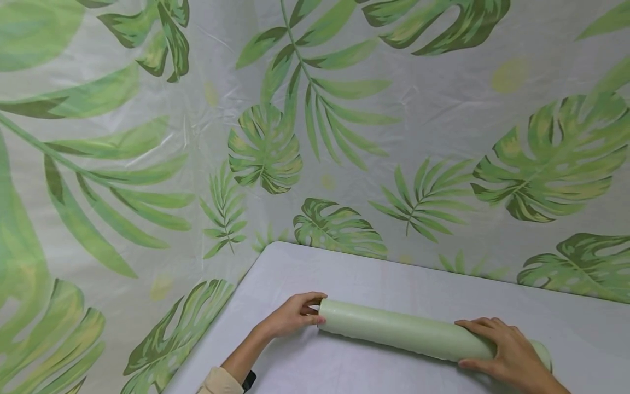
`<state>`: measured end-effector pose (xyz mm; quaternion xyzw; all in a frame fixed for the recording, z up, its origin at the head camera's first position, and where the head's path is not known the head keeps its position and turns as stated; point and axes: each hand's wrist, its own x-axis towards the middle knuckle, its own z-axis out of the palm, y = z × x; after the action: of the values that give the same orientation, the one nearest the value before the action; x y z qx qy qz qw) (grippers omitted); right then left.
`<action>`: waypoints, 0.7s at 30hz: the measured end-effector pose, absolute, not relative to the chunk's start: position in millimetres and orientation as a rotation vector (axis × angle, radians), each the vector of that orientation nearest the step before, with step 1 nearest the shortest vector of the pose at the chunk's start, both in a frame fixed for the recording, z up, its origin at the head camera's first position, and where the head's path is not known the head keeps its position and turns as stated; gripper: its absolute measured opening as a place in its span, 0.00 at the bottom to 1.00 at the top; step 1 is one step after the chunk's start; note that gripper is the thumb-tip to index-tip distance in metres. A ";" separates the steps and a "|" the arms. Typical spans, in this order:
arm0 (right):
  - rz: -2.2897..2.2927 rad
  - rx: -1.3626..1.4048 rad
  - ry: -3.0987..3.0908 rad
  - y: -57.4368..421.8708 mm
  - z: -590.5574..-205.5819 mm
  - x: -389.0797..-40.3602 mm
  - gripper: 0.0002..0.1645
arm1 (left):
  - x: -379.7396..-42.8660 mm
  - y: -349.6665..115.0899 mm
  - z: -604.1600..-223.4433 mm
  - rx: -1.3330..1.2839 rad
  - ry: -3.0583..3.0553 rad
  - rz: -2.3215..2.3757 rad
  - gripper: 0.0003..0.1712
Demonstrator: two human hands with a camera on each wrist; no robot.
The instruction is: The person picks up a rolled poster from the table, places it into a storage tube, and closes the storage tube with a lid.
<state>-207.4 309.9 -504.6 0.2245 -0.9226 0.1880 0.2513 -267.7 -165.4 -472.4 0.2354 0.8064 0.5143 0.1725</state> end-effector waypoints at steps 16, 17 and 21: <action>0.479 0.604 -2.539 307.0 -505.7 -206.7 0.47 | -264.2 -168.4 -475.5 0.768 2.438 1.329 0.35; 0.480 0.601 -2.550 307.0 -505.6 -206.6 0.46 | -264.4 -168.2 -475.8 0.772 2.441 1.326 0.35; 0.484 0.587 -2.596 307.5 -505.2 -206.3 0.46 | -264.9 -167.6 -476.6 0.772 2.443 1.319 0.34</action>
<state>-206.3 307.5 -505.2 0.2117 -0.9368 0.1748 0.2167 -264.9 -167.6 -476.6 0.2658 0.8406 0.4539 0.1295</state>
